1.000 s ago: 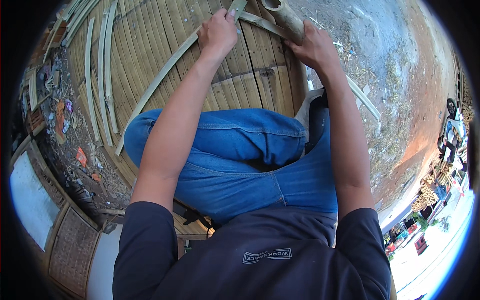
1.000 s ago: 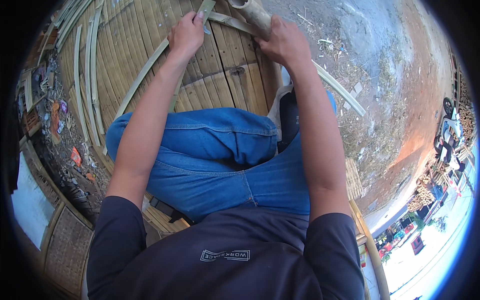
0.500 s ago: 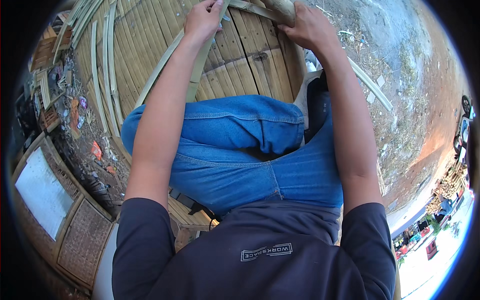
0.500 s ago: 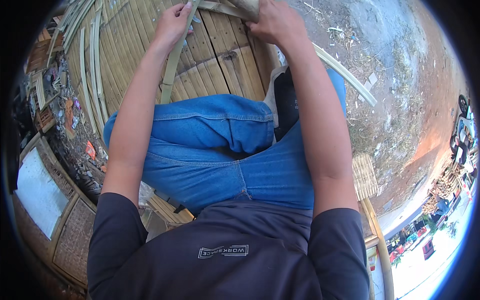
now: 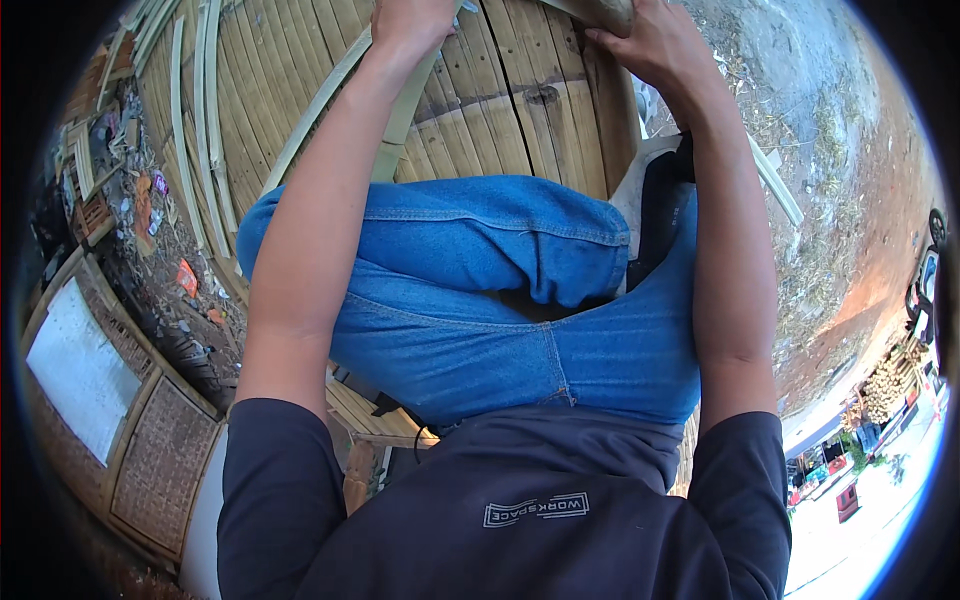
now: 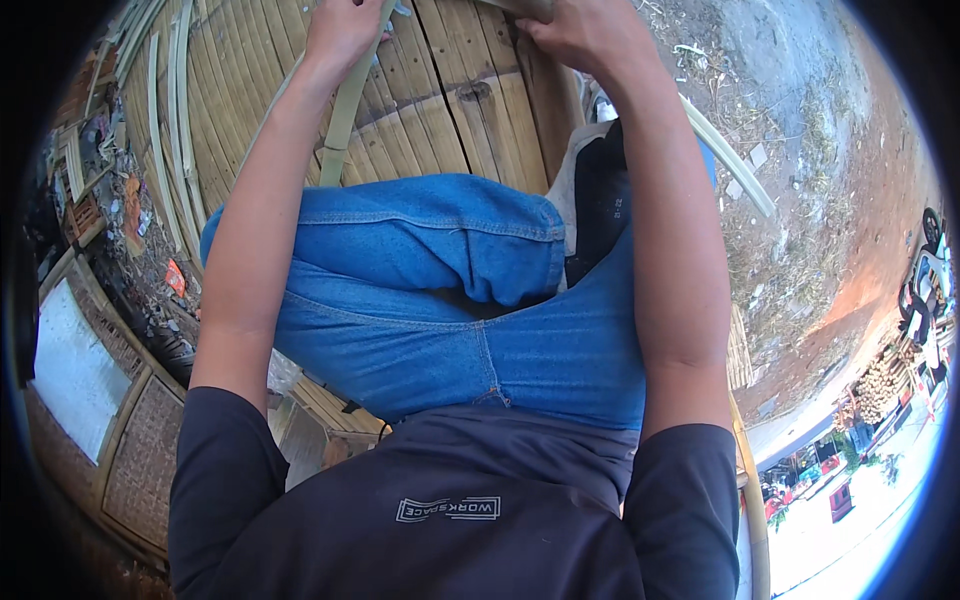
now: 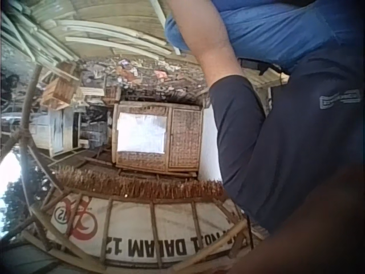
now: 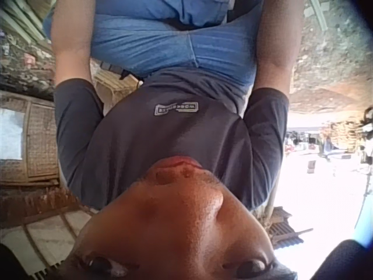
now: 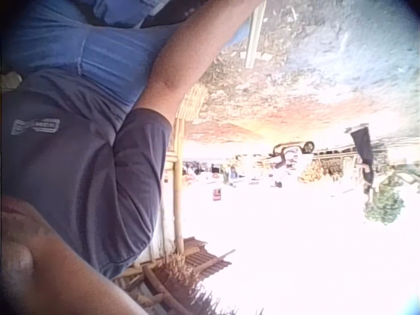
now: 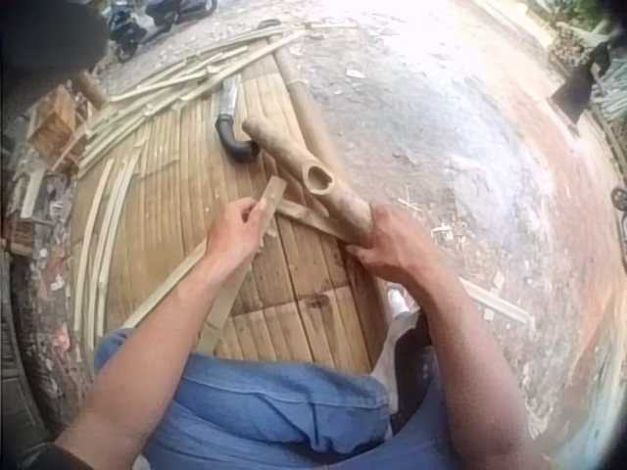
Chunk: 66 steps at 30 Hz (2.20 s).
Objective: The person works on a bamboo flute, using a small blade to refine the edges of a notch in the hollow tube and inserting a thin bamboo strip into a pre-cut hole.
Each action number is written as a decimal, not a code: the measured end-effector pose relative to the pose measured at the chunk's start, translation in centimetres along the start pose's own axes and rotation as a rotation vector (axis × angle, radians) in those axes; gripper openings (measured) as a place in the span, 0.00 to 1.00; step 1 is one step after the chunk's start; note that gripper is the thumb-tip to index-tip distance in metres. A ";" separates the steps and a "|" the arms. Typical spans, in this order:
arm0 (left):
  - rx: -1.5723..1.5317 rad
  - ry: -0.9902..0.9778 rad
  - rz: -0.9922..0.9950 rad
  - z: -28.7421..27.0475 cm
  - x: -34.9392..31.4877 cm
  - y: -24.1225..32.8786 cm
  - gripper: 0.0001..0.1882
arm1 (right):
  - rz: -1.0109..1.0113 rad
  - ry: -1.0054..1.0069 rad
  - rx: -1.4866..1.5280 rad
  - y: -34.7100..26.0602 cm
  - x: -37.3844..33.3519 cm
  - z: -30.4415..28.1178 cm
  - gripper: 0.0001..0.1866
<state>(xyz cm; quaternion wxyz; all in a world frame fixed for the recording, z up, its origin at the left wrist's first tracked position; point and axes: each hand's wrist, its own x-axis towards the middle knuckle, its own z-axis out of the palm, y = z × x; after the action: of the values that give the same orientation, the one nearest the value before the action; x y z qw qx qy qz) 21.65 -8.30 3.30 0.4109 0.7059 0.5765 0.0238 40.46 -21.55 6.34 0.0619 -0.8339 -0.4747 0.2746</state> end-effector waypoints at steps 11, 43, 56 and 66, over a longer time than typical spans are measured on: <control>-0.034 0.015 0.044 -0.4 0.0 0.6 0.19 | -0.033 0.032 0.037 -0.8 -1.0 -1.1 0.26; 0.140 0.247 0.360 2.2 2.5 -5.3 0.23 | -0.148 0.095 -0.022 1.9 1.8 1.9 0.25; 0.094 0.504 0.829 -8.9 -13.9 13.1 0.09 | -0.397 0.555 0.452 1.9 -3.6 -7.1 0.22; 0.062 0.469 1.337 -5.6 -26.4 14.8 0.06 | -0.676 0.875 1.068 3.5 -10.4 -9.8 0.19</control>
<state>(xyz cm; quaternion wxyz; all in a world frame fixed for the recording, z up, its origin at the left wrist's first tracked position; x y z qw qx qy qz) 21.69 -27.21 27.62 0.1530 0.8962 0.0936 0.4058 43.97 -30.45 17.43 0.7189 -0.5332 -0.4390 0.0779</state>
